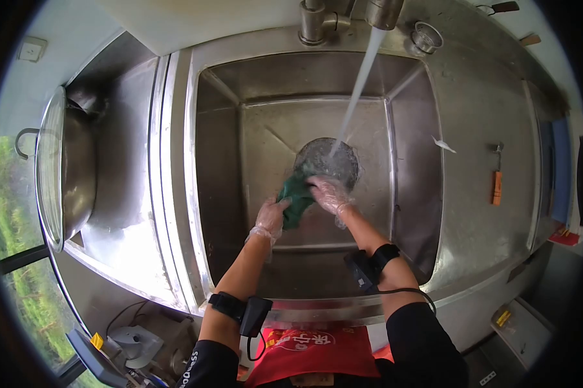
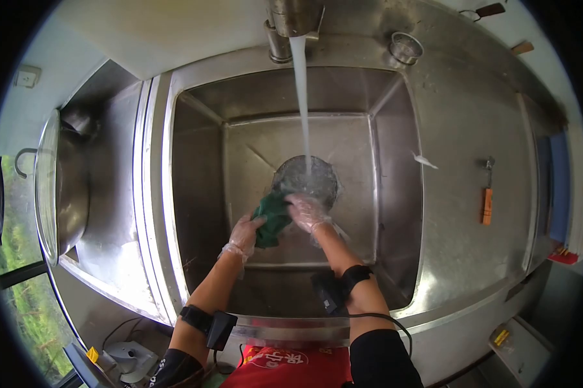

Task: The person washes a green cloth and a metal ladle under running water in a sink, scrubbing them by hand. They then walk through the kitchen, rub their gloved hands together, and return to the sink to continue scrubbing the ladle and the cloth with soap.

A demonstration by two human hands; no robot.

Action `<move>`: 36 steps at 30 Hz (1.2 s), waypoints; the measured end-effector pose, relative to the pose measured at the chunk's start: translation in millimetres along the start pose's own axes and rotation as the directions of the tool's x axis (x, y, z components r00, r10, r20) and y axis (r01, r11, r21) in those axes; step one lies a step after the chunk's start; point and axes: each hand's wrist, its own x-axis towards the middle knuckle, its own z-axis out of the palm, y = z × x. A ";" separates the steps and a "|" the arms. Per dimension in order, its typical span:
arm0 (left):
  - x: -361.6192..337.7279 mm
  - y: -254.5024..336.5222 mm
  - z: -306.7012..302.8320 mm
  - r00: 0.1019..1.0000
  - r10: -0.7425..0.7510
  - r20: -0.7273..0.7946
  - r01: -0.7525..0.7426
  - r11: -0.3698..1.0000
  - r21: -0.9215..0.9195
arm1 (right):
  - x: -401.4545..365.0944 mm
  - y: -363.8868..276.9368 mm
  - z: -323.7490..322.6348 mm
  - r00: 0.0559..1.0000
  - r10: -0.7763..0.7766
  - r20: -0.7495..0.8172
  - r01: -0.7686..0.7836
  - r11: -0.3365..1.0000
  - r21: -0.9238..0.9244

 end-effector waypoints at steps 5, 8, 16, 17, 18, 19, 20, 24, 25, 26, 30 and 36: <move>8.7 -10.0 -17.6 0.993 0.006 -0.114 0.010 0.990 0.138 | -1.0 0.5 -19.3 0.960 0.074 -0.269 -0.079 0.997 -0.008; 13.5 -15.8 -22.8 0.988 0.076 -0.136 -0.029 0.948 0.318 | 0.6 -23.8 -28.3 0.972 0.089 -0.216 -0.062 0.990 0.125; -18.0 8.0 2.5 0.988 0.044 -0.148 -0.011 0.976 0.216 | 16.2 17.4 17.6 0.893 0.388 -0.228 -0.347 0.917 0.199; -20.2 9.7 3.4 0.985 0.040 -0.168 -0.003 0.977 0.215 | 17.7 33.9 17.9 0.863 0.423 -0.275 -0.381 0.904 0.195; -20.5 11.2 4.5 0.982 0.037 -0.186 0.003 0.977 0.212 | 19.6 40.3 11.5 0.841 0.428 -0.332 -0.399 0.904 0.154; -17.5 8.6 2.2 0.985 0.037 -0.167 -0.005 0.983 0.184 | 22.2 45.7 5.9 0.818 0.426 -0.387 -0.416 0.902 0.115; -13.1 2.2 -3.2 0.988 0.036 -0.149 -0.012 0.987 0.158 | 23.6 49.2 4.2 0.793 0.422 -0.439 -0.434 0.897 0.078; -29.0 19.3 8.2 0.985 0.032 -0.172 0.008 0.973 0.231 | 20.3 -4.4 -11.5 0.805 -0.065 -0.590 -0.084 0.971 -0.222; -27.7 19.1 6.8 0.982 0.022 -0.186 0.024 0.970 0.242 | 14.2 -22.3 -15.5 0.868 -0.038 -0.495 -0.059 0.982 -0.180; -25.3 17.1 4.7 0.980 0.011 -0.200 0.040 0.967 0.252 | 10.4 -35.5 -15.5 0.920 -0.015 -0.393 -0.041 0.990 -0.135; -16.0 6.9 -1.9 0.981 -0.025 -0.192 0.072 0.967 0.243 | 15.1 -51.1 13.9 0.970 0.127 -0.207 -0.106 0.988 0.111; -9.4 0.2 -12.5 0.992 0.003 -0.125 0.027 0.972 0.234 | 25.9 2.2 23.7 0.867 0.318 -0.384 -0.379 0.921 -0.093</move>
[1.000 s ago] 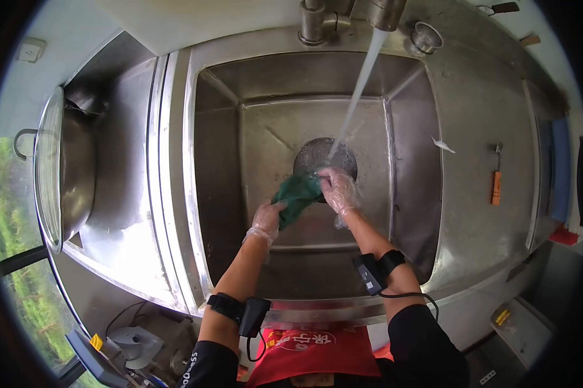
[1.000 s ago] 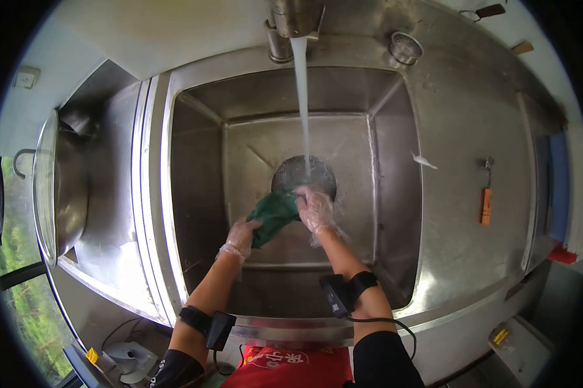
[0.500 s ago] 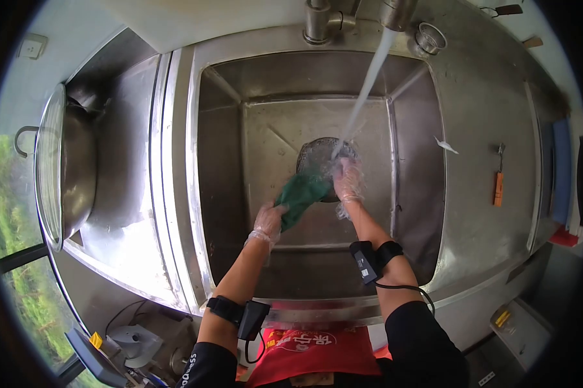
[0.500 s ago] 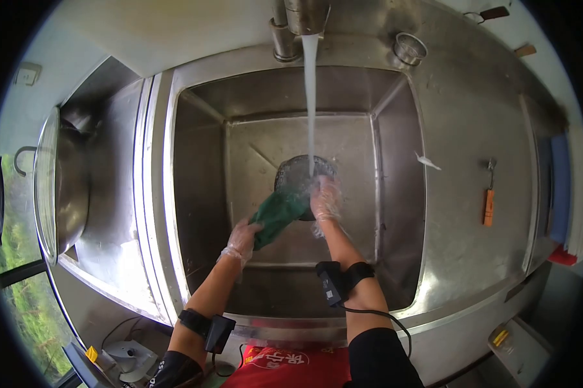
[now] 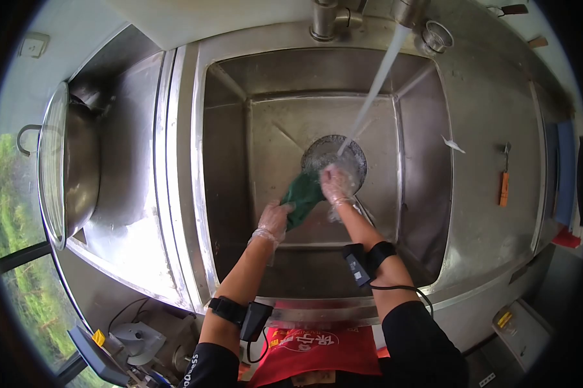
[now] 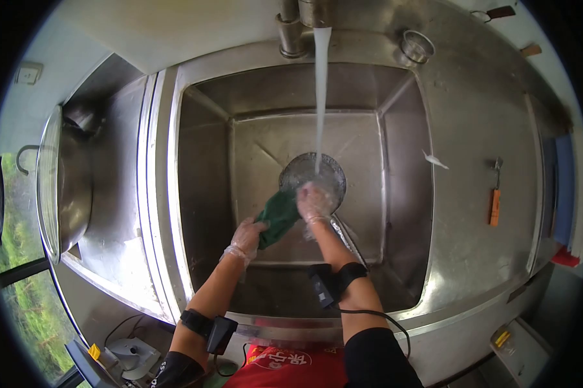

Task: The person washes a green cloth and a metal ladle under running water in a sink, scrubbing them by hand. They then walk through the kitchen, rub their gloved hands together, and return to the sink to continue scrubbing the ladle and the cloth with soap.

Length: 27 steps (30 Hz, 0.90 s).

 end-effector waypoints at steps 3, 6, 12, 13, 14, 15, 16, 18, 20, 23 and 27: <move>-17.0 18.8 7.2 1.000 0.006 -0.029 -0.008 0.996 -0.091 | 9.3 20.2 -16.9 0.991 -0.061 -0.118 0.057 0.998 -0.033; -17.6 21.8 10.6 0.999 -0.032 -0.029 0.027 0.987 -0.159 | 2.5 7.6 -29.3 0.969 -0.147 -0.200 0.168 0.981 0.093; -33.5 53.2 27.7 0.954 0.049 0.296 0.070 0.923 -0.378 | 9.2 30.3 -14.2 0.761 -0.142 0.633 -0.150 0.911 0.384; -30.3 54.2 27.8 0.954 0.092 0.287 0.040 0.905 -0.423 | 10.7 31.6 -20.7 0.771 -0.102 0.628 -0.293 0.819 0.493; -24.4 52.7 28.0 0.951 0.134 0.278 0.012 0.884 -0.468 | 12.6 33.5 -27.8 0.776 -0.059 0.628 -0.421 0.693 0.585; -18.7 50.4 28.7 0.947 0.176 0.269 -0.015 0.859 -0.511 | 15.2 31.1 -38.0 0.774 -0.017 0.633 -0.526 0.539 0.658; -14.4 48.4 26.5 0.948 0.180 0.263 0.000 0.827 -0.562 | 21.4 25.0 -50.6 0.789 0.103 0.605 -0.589 0.402 0.701; -5.3 43.8 16.6 0.950 0.181 0.255 0.033 0.753 -0.657 | 34.5 28.6 -64.0 0.872 0.060 0.487 -0.475 0.346 0.809; 2.9 36.0 11.6 0.976 0.131 0.172 0.013 0.759 -0.651 | 44.7 47.4 -55.7 0.932 -0.005 0.362 -0.324 0.435 0.840; 16.7 18.6 5.3 0.990 0.076 0.117 0.018 0.761 -0.649 | 40.2 82.8 0.1 0.993 -0.085 0.077 0.047 0.912 0.408; 11.6 26.2 8.9 0.984 0.104 0.146 0.015 0.764 -0.645 | -1.0 20.0 -0.4 0.942 -0.116 0.316 0.085 0.990 0.110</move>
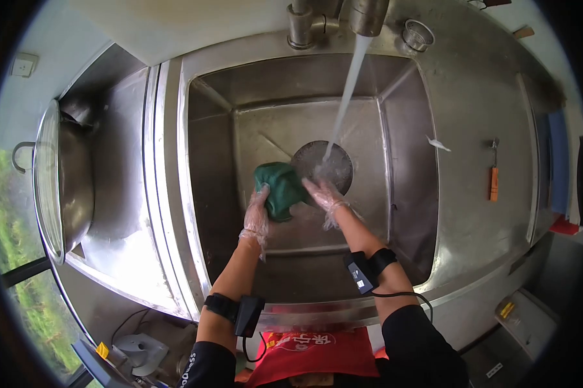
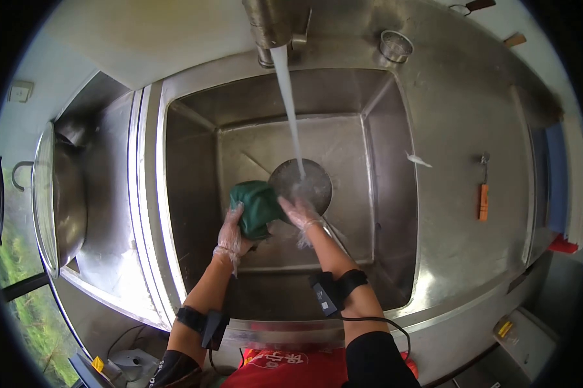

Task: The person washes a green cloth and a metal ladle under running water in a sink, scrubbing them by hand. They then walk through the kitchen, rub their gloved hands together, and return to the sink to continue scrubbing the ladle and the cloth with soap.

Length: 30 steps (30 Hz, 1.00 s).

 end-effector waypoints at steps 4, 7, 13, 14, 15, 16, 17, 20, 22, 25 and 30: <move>-10.7 5.2 24.2 0.993 0.023 0.117 -0.009 0.992 -0.126 | -3.7 5.0 -1.7 0.874 -0.452 0.176 0.418 0.886 0.201; -13.4 8.7 28.5 0.990 -0.006 0.141 0.049 0.951 -0.304 | -12.8 -23.5 -50.0 0.917 -0.049 0.397 -0.385 0.162 0.909; 11.5 -10.6 17.8 0.988 0.125 0.090 -0.097 0.959 -0.267 | 10.1 -6.5 -79.5 0.986 0.124 0.110 -0.115 0.032 0.993; 14.0 -15.6 14.5 0.993 0.113 0.031 -0.102 0.964 -0.246 | 14.5 5.0 -70.4 0.981 0.192 0.035 -0.051 0.080 0.995; 15.0 -19.9 12.5 0.994 0.102 -0.027 -0.106 0.969 -0.223 | 16.5 30.9 -50.3 0.990 0.134 -0.033 -0.018 0.369 0.929; 17.5 -24.8 9.6 0.992 0.094 -0.084 -0.109 0.974 -0.199 | 15.6 37.3 -39.4 0.986 0.169 -0.014 -0.095 0.618 0.780; 25.7 -32.7 -4.4 0.994 0.085 -0.073 -0.103 0.950 -0.295 | 14.8 37.7 -28.3 0.978 0.209 -0.005 -0.170 0.809 0.562; 26.6 -38.1 -5.9 0.992 0.081 -0.098 -0.108 0.945 -0.308 | 9.9 19.2 -10.7 0.973 0.223 0.063 -0.231 0.915 0.332; 25.2 -35.2 -9.8 0.997 0.059 -0.054 -0.074 0.938 -0.338 | 1.2 -0.3 -8.7 0.972 0.199 0.126 -0.232 0.899 0.371; 12.2 -16.9 -0.7 1.000 0.019 -0.020 -0.024 0.943 -0.332 | 1.1 -12.4 -17.5 0.941 0.147 0.305 -0.318 0.691 0.649; 5.3 -6.4 0.4 0.977 -0.016 -0.215 -0.013 0.991 -0.134 | -13.7 -32.8 -77.8 0.961 -0.051 0.270 -0.274 -0.261 0.926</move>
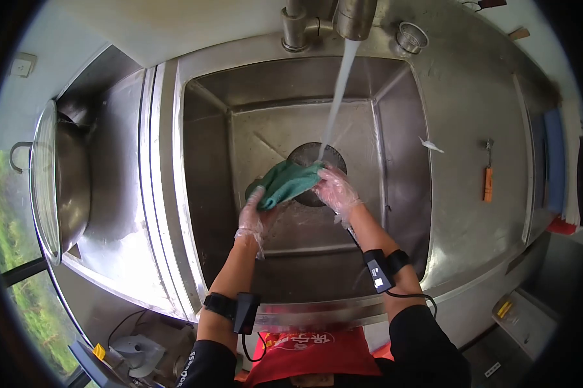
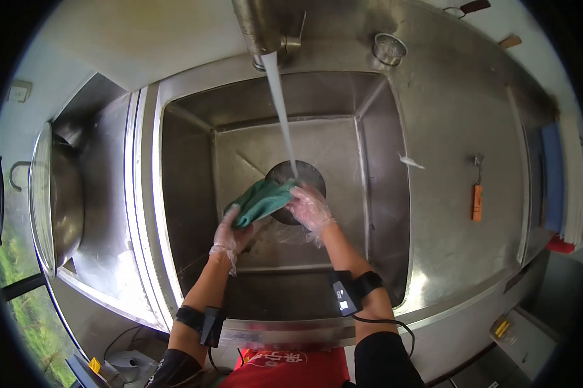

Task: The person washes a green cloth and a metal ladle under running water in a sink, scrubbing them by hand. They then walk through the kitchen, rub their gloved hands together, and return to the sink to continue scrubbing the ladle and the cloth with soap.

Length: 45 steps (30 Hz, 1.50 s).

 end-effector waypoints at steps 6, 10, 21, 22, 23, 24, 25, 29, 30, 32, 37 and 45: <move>-14.8 -21.1 9.2 0.925 0.360 0.118 -0.224 0.268 0.937 | -16.7 -8.8 24.0 0.992 0.109 0.066 -0.118 0.982 0.144; -33.1 -8.8 49.5 0.724 0.413 0.552 -0.586 -0.054 0.809 | -29.3 -5.1 24.7 0.979 0.202 0.011 -0.202 0.977 0.072; -9.0 -1.2 12.8 0.887 -0.156 0.434 -0.362 0.350 0.864 | -22.2 -33.9 18.5 0.989 0.134 0.064 -0.132 0.991 -0.031; -8.1 -3.2 5.5 0.888 -0.141 0.438 -0.353 0.403 0.844 | -17.6 -29.1 12.5 0.993 0.121 0.014 -0.121 0.993 -0.008; -5.7 -4.3 0.6 0.888 -0.124 0.442 -0.345 0.455 0.821 | -12.6 -23.8 6.6 0.993 0.109 -0.036 -0.108 0.994 0.013; -11.1 -2.9 4.8 0.892 -0.126 0.433 -0.323 0.492 0.808 | -9.4 -20.2 4.6 0.991 0.097 -0.087 -0.095 0.995 0.033; -21.9 -0.4 12.9 0.896 -0.129 0.424 -0.300 0.529 0.794 | -6.6 -16.9 5.3 0.990 0.066 -0.125 -0.068 0.998 -0.014; -17.7 -7.6 5.1 0.949 -0.084 0.305 -0.228 0.486 0.844 | 19.6 -3.3 -28.8 0.985 -0.109 -0.136 0.070 0.962 -0.265; -19.7 -9.6 6.8 0.956 -0.057 0.289 -0.218 0.522 0.825 | 24.5 -2.3 -32.9 0.982 -0.159 -0.099 0.117 0.934 -0.337; -21.6 -14.9 13.5 0.966 -0.005 0.257 -0.205 0.590 0.781 | 30.9 5.4 -40.8 0.934 -0.245 -0.258 0.083 0.855 -0.511; 7.3 -32.8 -0.9 0.961 0.192 0.198 -0.266 0.451 0.852 | 12.0 42.3 -43.9 0.878 -0.363 0.312 0.374 0.116 -0.920; 1.5 -28.6 -4.6 0.931 0.331 0.157 -0.260 0.297 0.919 | 9.8 31.5 -27.8 0.938 -0.348 0.002 -0.078 -0.215 -0.974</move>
